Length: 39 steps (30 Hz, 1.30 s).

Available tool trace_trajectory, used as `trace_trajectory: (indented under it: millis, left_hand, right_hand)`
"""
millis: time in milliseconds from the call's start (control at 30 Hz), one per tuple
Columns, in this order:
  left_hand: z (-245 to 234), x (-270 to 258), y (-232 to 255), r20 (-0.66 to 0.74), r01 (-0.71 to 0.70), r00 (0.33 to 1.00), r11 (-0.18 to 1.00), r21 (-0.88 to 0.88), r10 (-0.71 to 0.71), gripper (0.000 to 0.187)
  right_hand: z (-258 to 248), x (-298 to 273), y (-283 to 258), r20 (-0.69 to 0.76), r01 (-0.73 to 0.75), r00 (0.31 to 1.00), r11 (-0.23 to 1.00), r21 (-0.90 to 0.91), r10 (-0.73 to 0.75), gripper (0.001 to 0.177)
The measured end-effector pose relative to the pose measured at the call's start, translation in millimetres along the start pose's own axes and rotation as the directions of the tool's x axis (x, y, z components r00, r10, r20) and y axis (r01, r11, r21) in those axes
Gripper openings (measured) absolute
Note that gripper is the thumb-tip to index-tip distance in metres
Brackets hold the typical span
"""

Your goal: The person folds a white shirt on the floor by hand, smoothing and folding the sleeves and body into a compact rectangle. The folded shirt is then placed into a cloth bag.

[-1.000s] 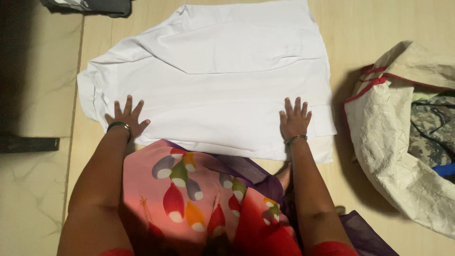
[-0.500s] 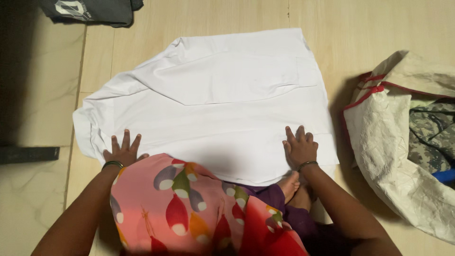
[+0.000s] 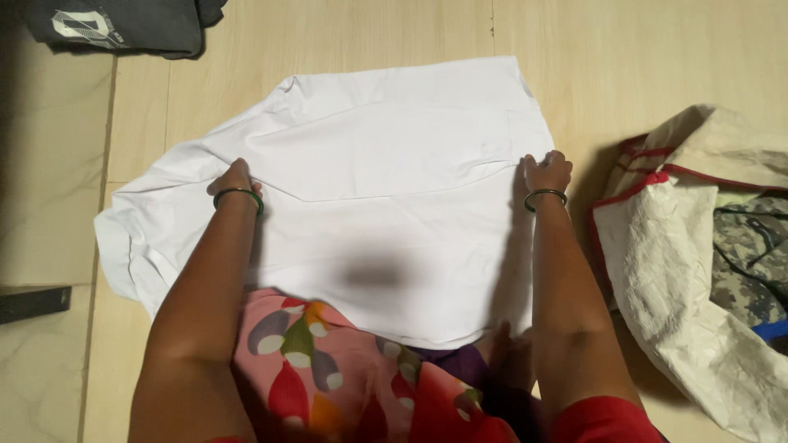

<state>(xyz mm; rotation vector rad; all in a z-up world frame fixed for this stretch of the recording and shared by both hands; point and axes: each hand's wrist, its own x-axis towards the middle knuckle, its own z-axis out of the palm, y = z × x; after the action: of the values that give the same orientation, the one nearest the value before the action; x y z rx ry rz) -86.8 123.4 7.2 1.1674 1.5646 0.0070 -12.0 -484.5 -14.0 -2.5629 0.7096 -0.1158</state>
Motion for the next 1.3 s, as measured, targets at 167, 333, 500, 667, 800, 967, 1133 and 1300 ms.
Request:
trace_trajectory:
  millis: [167, 333, 500, 667, 800, 967, 1133, 1300]
  left_hand:
    - [7.9, -13.6, -1.5, 0.015, -0.086, 0.995, 0.954, -0.286, 0.094, 0.072]
    - [13.4, -8.2, -7.2, 0.038, -0.076, 0.995, 0.967, -0.241, 0.088, 0.079]
    - [18.4, -9.3, -12.1, 0.057, -0.114, 0.990, 0.978, -0.176, 0.126, 0.076]
    - [12.4, -13.7, -8.5, 0.146, -0.067, 0.984, 0.975, -0.213, 0.100, 0.055]
    - [7.9, -15.2, -3.1, 0.223, 0.002, 0.973, 0.970, -0.243, 0.054, 0.045]
    - [10.4, -15.1, -2.9, 0.313, 0.025, 0.948, 0.966, -0.256, 0.059, 0.044]
    - [10.5, -17.5, -7.1, 0.404, 0.068, 0.913, 0.956, -0.285, 0.055, 0.046]
    - [10.3, -22.2, -12.9, 0.435, 0.055, 0.900, 0.977, -0.205, 0.041, 0.052]
  right_hand:
    - [-8.4, 14.3, -26.2, 0.132, -0.166, 0.976, 0.983, -0.081, 0.175, 0.059]
    - [-10.0, 16.7, -45.1, -0.044, -0.105, 0.994, 0.977, -0.186, 0.099, 0.074]
    - [-9.0, 34.3, -42.2, 0.145, -0.291, 0.943, 0.954, -0.077, 0.300, 0.057]
    - [6.1, 34.3, -17.8, -0.112, -0.038, 0.993, 0.997, -0.073, 0.029, 0.045]
    - [20.6, 30.5, -5.6, -0.292, 0.259, 0.918, 0.963, -0.076, -0.270, 0.049]
    - [4.2, 36.1, -26.0, 0.011, -0.232, 0.970, 0.911, 0.341, 0.243, 0.049]
    - [-70.0, 46.0, -80.6, 0.481, -0.402, 0.860, 0.804, 0.438, 0.168, 0.020]
    - [-174.8, 53.4, -147.3, 0.510, -0.167, 0.839, 0.802, 0.573, -0.189, 0.017]
